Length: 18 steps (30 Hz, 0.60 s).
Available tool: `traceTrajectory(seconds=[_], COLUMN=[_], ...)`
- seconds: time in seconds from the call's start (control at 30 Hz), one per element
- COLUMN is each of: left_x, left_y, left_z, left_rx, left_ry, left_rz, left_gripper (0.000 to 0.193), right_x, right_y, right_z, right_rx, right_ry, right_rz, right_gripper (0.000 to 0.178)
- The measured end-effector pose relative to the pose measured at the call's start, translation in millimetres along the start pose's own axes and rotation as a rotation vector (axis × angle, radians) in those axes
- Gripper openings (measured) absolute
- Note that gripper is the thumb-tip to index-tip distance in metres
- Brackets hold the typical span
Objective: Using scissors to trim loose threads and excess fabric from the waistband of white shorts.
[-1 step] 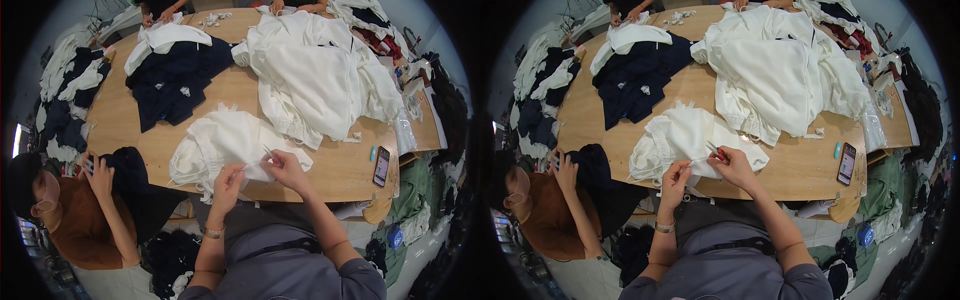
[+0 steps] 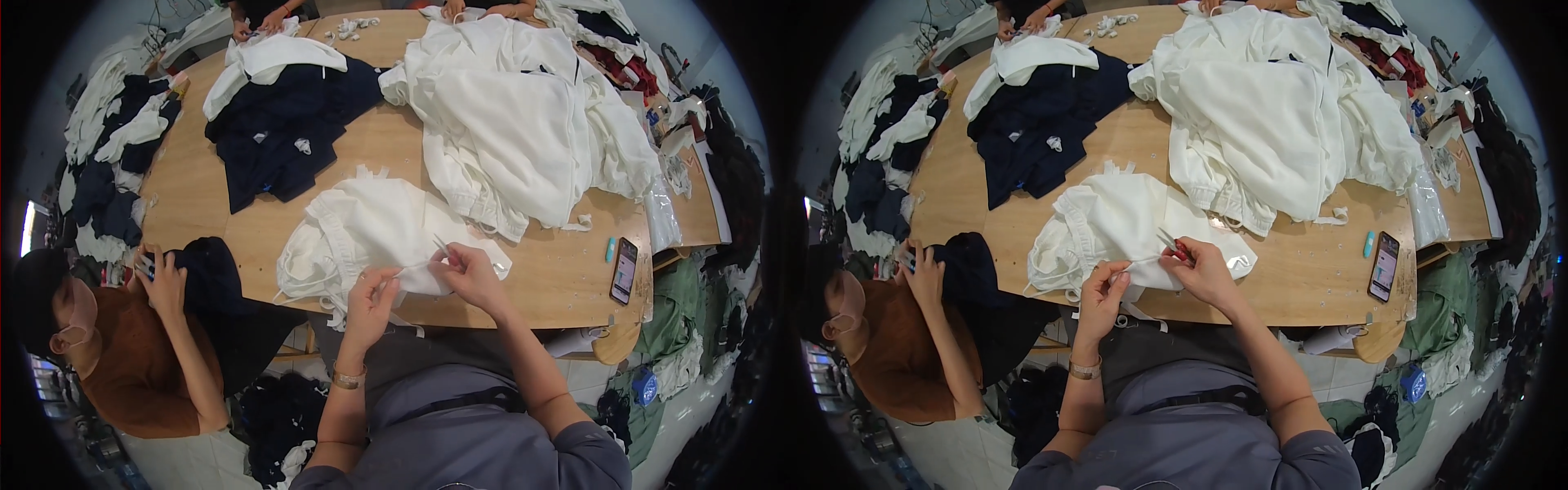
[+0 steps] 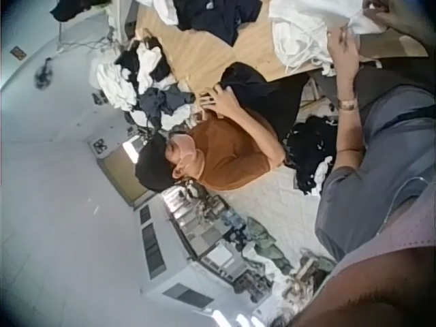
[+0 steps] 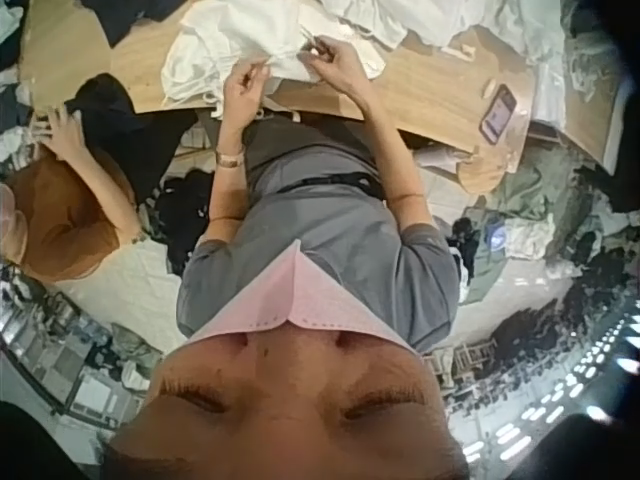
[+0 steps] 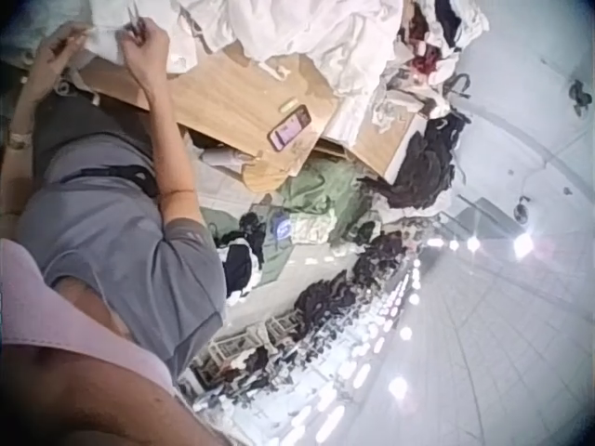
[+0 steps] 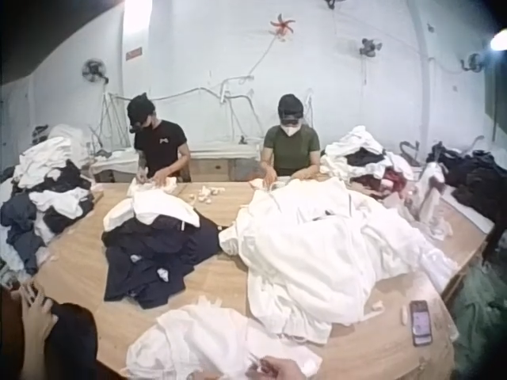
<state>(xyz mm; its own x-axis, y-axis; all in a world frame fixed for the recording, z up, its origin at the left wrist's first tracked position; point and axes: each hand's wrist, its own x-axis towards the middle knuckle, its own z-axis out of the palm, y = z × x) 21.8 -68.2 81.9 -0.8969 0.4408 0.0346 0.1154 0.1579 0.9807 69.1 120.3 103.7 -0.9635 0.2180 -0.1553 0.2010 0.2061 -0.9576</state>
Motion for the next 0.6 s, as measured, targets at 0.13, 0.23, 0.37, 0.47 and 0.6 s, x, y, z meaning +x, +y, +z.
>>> traceTrajectory(seconds=[0.13, 0.23, 0.37, 0.47, 0.6], left_x=[-4.7, -8.7, -7.7, -6.5, -6.9], left_y=[4.4, 4.4, 0.2, -0.4, -11.6], left_z=[-8.4, -11.4, -25.3, -46.6, -54.0], left_rx=[0.214, 0.228, 0.144, 0.277, 0.538], left_ry=[0.011, 0.015, 0.233, 0.444, 0.419], left_rz=[0.002, -0.054, -0.093, -0.132, -0.239], left_gripper=[0.015, 0.016, 0.015, 0.015, 0.022], right_x=[-9.5, -14.7, -18.7, -16.9, -17.3], right_y=[15.4, 25.2, 33.4, 32.0, 29.6], right_z=[-6.2, -6.7, -6.4, -13.0, -15.8], right_rx=[0.008, 0.029, 0.096, 0.188, 0.137], right_ry=[0.023, 0.077, 0.273, 0.358, 0.309], right_rz=[0.029, 0.017, -0.014, -0.028, -0.016], right_gripper=[0.012, 0.011, 0.012, 0.012, 0.016])
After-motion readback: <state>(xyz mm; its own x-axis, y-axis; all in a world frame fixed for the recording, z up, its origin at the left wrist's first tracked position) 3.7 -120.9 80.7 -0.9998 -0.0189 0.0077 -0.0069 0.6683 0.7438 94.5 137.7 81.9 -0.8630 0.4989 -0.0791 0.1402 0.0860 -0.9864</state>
